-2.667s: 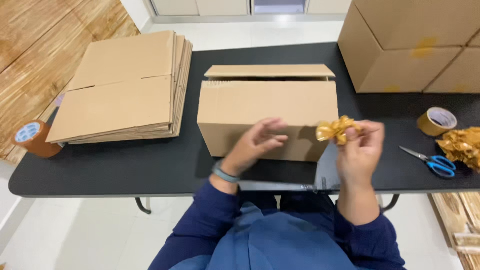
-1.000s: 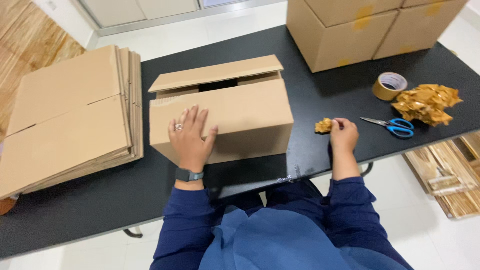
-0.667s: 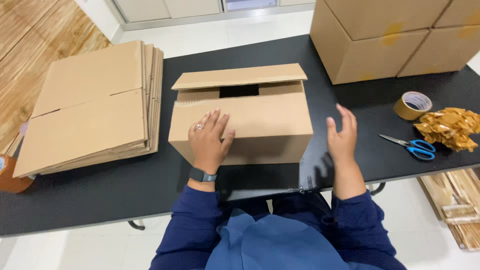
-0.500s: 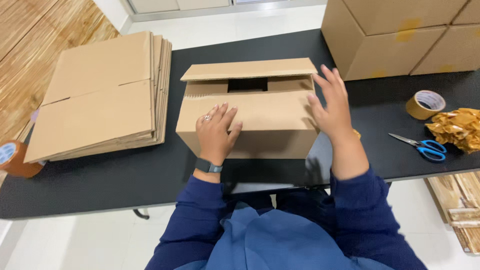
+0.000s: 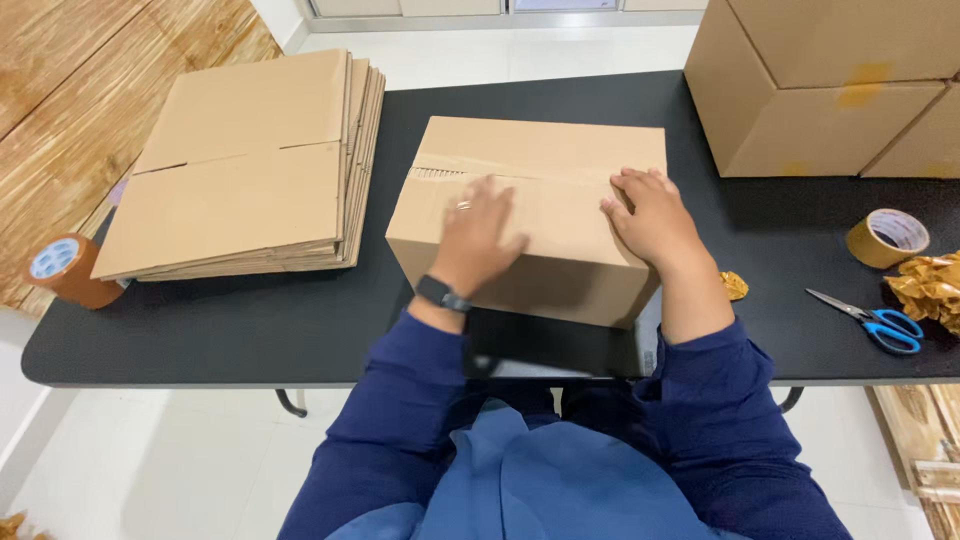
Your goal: The person opens taped cardboard boxes by peeling off the adhesive tape by hand, then unfolds the boxes and stacks the flattened cardboard onto a pile.
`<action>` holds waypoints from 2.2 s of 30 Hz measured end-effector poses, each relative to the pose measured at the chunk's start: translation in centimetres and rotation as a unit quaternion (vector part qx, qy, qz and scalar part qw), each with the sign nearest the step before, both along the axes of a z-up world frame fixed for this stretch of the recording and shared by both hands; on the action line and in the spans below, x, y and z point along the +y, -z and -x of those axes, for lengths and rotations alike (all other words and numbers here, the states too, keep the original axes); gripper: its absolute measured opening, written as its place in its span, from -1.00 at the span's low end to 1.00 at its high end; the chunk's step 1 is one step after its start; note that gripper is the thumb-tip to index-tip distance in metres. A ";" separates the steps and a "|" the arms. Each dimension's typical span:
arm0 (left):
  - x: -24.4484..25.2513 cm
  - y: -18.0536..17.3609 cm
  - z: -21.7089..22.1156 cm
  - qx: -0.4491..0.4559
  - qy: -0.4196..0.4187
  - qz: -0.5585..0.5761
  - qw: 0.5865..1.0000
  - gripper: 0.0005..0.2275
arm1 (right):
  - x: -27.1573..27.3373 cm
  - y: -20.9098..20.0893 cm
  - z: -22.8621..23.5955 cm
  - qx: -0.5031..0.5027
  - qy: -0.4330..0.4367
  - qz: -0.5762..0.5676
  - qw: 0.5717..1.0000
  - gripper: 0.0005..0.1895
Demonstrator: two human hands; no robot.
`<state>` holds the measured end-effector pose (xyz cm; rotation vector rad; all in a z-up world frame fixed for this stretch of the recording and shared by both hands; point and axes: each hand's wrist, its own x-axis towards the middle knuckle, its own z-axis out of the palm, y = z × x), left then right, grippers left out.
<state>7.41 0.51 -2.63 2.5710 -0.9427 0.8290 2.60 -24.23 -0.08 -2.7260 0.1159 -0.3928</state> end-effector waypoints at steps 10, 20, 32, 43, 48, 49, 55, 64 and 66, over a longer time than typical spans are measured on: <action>-5.1 -5.3 3.1 0.184 0.104 -0.181 0.961 -0.15 | 1.7 -0.1 3.7 0.005 -0.038 -0.037 0.999 -0.47; -4.6 -6.7 3.9 0.217 0.125 -0.220 0.943 -0.06 | 2.5 2.2 6.5 -0.068 0.041 -0.658 0.749 -0.15; 1.9 -10.0 0.4 0.306 0.082 0.079 0.945 -0.11 | -2.6 9.7 -2.3 -0.093 0.018 -0.577 0.811 -0.26; 11.0 -1.7 -10.7 0.436 -0.188 0.127 0.871 -0.38 | -1.2 7.6 -0.8 -0.107 -0.001 -0.575 0.811 -0.28; 9.8 -3.3 -5.7 0.341 -0.179 0.320 0.866 -0.56 | -0.8 2.2 2.5 -0.219 -0.096 -0.470 0.849 -0.30; 9.3 -3.0 -4.5 0.342 -0.179 0.320 0.865 -0.56 | -1.3 2.0 2.7 -0.219 -0.096 -0.470 0.850 -0.30; 6.3 -0.8 0.9 0.273 -0.016 0.504 0.819 -0.62 | -5.5 6.3 1.0 -0.275 -0.145 -0.400 0.862 -0.21; 6.4 7.7 0.5 0.324 0.026 0.548 0.771 -0.60 | -5.6 11.8 1.7 -0.299 -0.101 -0.421 0.850 -0.29; 6.5 8.4 0.3 0.291 0.068 0.550 0.780 -0.42 | -5.7 12.1 1.7 -0.297 -0.088 -0.423 0.852 -0.39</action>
